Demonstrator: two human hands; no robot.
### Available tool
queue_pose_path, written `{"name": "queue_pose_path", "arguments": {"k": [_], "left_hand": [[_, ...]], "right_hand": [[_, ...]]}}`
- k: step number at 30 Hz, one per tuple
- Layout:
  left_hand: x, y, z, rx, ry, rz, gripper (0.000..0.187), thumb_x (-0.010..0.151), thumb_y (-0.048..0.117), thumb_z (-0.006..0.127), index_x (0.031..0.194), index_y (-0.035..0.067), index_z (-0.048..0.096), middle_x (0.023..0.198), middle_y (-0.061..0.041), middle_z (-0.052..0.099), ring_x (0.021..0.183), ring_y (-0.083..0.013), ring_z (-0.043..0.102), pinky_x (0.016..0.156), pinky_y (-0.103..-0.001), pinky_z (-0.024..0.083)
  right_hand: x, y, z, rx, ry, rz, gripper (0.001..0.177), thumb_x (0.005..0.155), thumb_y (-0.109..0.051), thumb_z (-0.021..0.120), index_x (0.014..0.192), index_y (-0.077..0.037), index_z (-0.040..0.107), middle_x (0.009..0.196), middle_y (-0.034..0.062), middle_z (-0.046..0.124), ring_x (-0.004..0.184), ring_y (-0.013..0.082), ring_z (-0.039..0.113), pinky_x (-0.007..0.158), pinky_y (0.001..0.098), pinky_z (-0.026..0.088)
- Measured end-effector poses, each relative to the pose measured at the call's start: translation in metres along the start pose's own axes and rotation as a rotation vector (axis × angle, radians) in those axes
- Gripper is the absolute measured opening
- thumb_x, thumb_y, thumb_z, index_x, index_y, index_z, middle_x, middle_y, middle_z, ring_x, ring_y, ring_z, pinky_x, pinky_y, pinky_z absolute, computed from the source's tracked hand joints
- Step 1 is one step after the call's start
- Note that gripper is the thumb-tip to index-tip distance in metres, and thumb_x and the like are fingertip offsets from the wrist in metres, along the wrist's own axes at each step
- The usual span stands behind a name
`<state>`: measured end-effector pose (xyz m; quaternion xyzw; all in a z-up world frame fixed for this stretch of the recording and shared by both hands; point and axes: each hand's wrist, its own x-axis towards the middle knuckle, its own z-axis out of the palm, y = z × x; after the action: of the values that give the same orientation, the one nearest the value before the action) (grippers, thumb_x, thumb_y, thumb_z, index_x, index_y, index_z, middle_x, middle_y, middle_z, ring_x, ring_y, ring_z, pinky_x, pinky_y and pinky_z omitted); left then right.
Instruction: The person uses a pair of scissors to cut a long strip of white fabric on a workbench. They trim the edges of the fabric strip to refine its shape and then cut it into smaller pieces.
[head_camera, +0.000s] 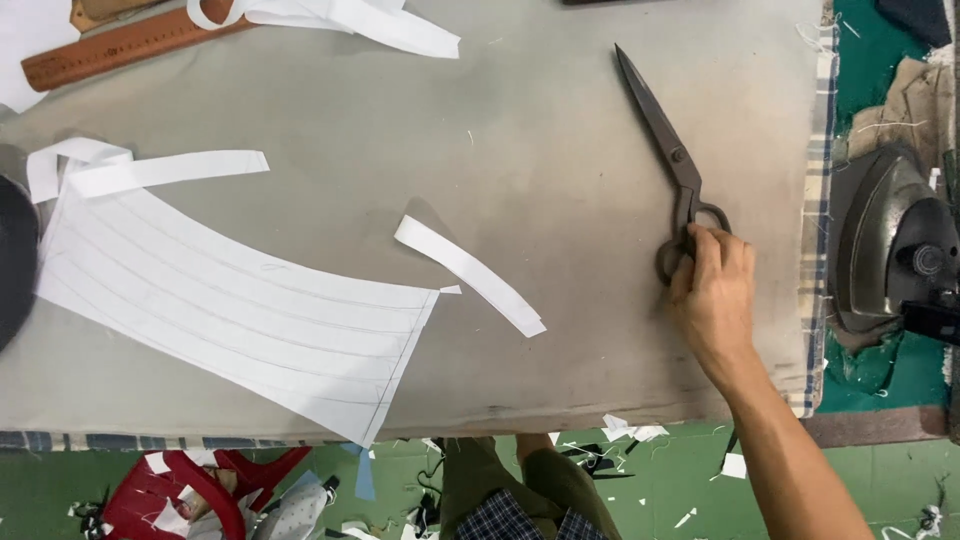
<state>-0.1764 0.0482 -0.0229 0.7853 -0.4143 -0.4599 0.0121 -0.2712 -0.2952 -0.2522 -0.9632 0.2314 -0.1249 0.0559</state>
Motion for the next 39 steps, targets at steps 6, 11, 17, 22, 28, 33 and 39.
{"name": "queue_pose_path", "arguments": {"k": [6,11,17,22,28,33,39], "left_hand": [[0.109,-0.046,0.045,-0.105,-0.548,-0.446,0.040,0.091,0.040,0.061,0.111,0.009,0.076,0.111,-0.015,0.075,0.114,-0.0372,0.069,0.095,-0.057,0.053],[0.198,-0.111,0.076,0.257,0.884,0.472,0.081,0.099,0.070,0.034,0.155,0.013,0.045,0.166,-0.007,0.037,0.155,-0.0317,0.030,0.125,-0.055,0.022],[0.209,-0.124,0.082,0.277,0.682,0.439,0.088,0.094,0.080,0.029,0.162,0.025,0.031,0.171,-0.003,0.026,0.158,-0.0309,0.020,0.128,-0.058,0.012],[0.204,-0.119,0.079,0.247,0.698,0.458,0.085,0.093,0.080,0.033,0.155,0.023,0.044,0.169,-0.003,0.032,0.157,-0.0297,0.024,0.127,-0.057,0.014],[0.202,-0.116,0.072,0.201,0.654,0.465,0.086,0.091,0.080,0.039,0.155,0.022,0.047,0.168,-0.005,0.034,0.157,-0.0309,0.024,0.127,-0.058,0.012],[0.202,-0.115,0.071,0.160,0.617,0.459,0.086,0.091,0.079,0.043,0.156,0.023,0.044,0.169,-0.004,0.032,0.158,-0.0303,0.022,0.127,-0.059,0.010],[0.201,-0.114,0.069,0.142,0.607,0.462,0.087,0.089,0.080,0.043,0.156,0.023,0.044,0.169,-0.003,0.033,0.157,-0.0295,0.023,0.127,-0.059,0.011]], "right_hand": [[-0.030,-0.018,-0.041,0.423,-0.334,0.384,0.058,0.090,0.001,0.066,0.145,0.006,0.049,0.112,0.0290,0.058,0.101,0.0482,0.065,0.079,0.0513,0.057],[-0.030,-0.048,-0.066,0.625,-0.653,0.841,0.082,0.089,-0.031,0.078,0.155,0.001,0.041,0.081,0.0232,0.077,0.076,0.0353,0.077,0.069,0.0469,0.054],[-0.042,-0.061,-0.050,0.391,-0.740,0.755,0.078,0.081,-0.051,0.081,0.145,-0.013,0.054,0.080,0.0142,0.081,0.091,0.0346,0.078,0.081,0.0487,0.057],[-0.018,-0.103,-0.047,0.436,-0.714,0.578,0.073,0.084,-0.046,0.079,0.138,-0.005,0.052,0.102,0.0209,0.079,0.103,0.0430,0.074,0.082,0.0565,0.057],[-0.002,-0.126,-0.026,0.501,-0.668,0.532,0.076,0.086,-0.044,0.080,0.134,0.006,0.049,0.108,0.0275,0.076,0.104,0.0496,0.071,0.078,0.0608,0.057],[0.003,-0.134,-0.023,0.464,-0.684,0.568,0.089,0.078,-0.049,0.086,0.136,0.007,0.047,0.110,0.0327,0.073,0.106,0.0530,0.069,0.078,0.0637,0.057],[0.007,-0.137,-0.029,0.460,-0.699,0.588,0.088,0.080,-0.047,0.085,0.137,0.008,0.046,0.115,0.0353,0.071,0.108,0.0535,0.069,0.078,0.0624,0.058]]}}
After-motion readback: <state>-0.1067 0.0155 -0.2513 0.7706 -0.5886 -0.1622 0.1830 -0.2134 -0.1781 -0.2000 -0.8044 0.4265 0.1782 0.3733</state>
